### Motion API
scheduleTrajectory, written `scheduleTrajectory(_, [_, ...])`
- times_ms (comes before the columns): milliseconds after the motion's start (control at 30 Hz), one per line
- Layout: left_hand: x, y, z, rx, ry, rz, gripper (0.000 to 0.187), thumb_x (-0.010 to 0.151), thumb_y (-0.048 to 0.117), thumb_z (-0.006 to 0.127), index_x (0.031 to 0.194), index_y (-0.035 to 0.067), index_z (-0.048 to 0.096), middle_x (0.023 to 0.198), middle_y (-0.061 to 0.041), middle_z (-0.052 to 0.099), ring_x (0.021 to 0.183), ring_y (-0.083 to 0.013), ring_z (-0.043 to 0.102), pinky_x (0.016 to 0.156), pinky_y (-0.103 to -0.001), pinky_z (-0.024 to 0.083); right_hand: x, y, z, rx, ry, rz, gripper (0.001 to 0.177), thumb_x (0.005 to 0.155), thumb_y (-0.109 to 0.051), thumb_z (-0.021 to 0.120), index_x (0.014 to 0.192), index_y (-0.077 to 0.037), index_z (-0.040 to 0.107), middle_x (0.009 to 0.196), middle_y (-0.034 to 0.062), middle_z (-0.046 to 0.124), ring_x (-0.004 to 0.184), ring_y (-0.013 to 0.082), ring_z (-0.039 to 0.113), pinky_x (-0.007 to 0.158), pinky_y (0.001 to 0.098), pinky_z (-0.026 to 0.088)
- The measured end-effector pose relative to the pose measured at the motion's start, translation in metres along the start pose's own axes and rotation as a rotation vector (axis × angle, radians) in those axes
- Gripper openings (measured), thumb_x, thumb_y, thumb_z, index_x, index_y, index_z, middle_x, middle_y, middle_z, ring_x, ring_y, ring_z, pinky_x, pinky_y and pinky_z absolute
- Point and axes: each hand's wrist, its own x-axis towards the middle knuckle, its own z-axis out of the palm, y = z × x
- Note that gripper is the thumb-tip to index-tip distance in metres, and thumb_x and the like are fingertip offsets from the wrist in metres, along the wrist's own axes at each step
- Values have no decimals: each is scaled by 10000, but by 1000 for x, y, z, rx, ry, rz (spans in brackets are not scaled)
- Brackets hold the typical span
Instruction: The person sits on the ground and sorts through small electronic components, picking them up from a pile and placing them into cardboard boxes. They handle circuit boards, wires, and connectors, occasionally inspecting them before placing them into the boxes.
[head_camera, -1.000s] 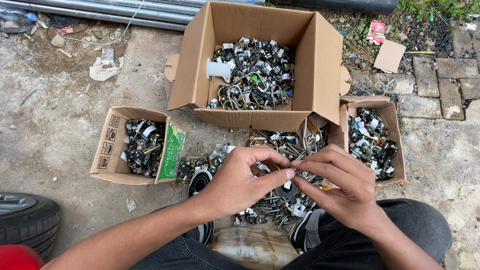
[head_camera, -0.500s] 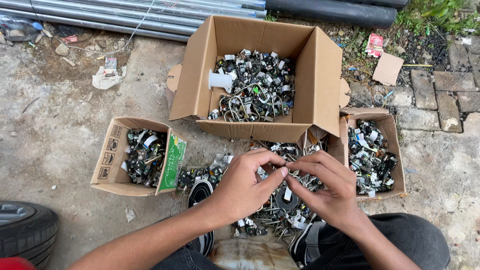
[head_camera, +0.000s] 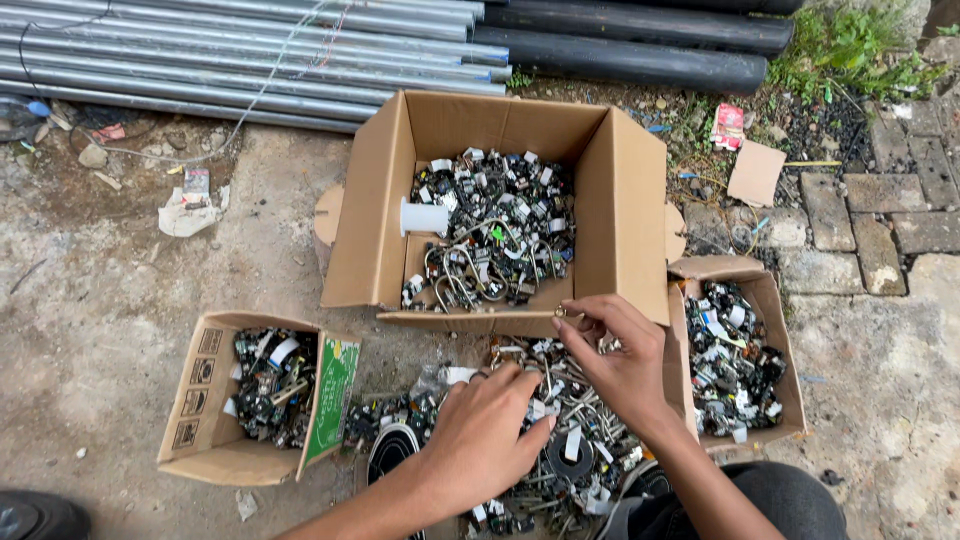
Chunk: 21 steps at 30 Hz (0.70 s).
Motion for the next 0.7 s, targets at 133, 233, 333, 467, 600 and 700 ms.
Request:
scheduleTrajectory(133, [28, -15, -5, -19, -49, -85, 536, 1040, 339, 575, 1492, 75, 459, 1370, -118, 574, 1201, -306, 611, 1052, -584, 414, 23, 15, 13, 2, 6, 9, 166, 876, -86, 790, 1025, -22, 752, 913, 83, 746, 696, 91, 627, 568, 180, 490])
scheduleTrajectory(233, [49, -26, -5, 36, -29, -85, 481, 1041, 356, 551, 1429, 75, 512, 1343, -130, 577, 1154, -347, 611, 1033, -615, 399, 34, 48, 26, 15, -4, 67, 198, 883, -95, 779, 1056, -5, 747, 919, 95, 737, 762, 128, 675, 615, 192, 572])
scheduleTrajectory(333, [64, -34, -3, 63, -2, -44, 416, 1036, 345, 566, 1358, 82, 580, 1275, -124, 608, 1048, -356, 649, 933, -597, 448, 46, 86, 41, -8, -53, 120, 191, 900, -59, 768, 1086, -23, 748, 905, 77, 730, 690, 95, 589, 573, 181, 486])
scheduleTrajectory(467, [77, -48, 4, 111, -43, -54, 347, 1020, 369, 583, 1243, 107, 625, 1166, -105, 631, 980, -373, 648, 871, -589, 453, 54, 122, 61, -30, -20, 222, 245, 917, -83, 761, 1151, -16, 735, 965, 89, 742, 700, 99, 605, 581, 200, 538])
scheduleTrajectory(600, [83, -57, 7, 147, -2, -52, 367, 997, 400, 600, 1234, 122, 636, 1151, -95, 643, 969, -397, 644, 832, -594, 456, 54, 130, 71, -213, 318, -68, 419, 1054, -18, 682, 1449, 16, 547, 929, 102, 647, 745, 139, 560, 586, 228, 490])
scheduleTrajectory(700, [85, -59, 7, 151, 21, -48, 354, 996, 392, 594, 1209, 114, 646, 1095, -97, 649, 916, -389, 651, 826, -571, 450, 64, 111, 65, -232, 409, -115, 143, 998, 12, 731, 1136, 50, 729, 843, 119, 644, 660, 149, 518, 554, 260, 414])
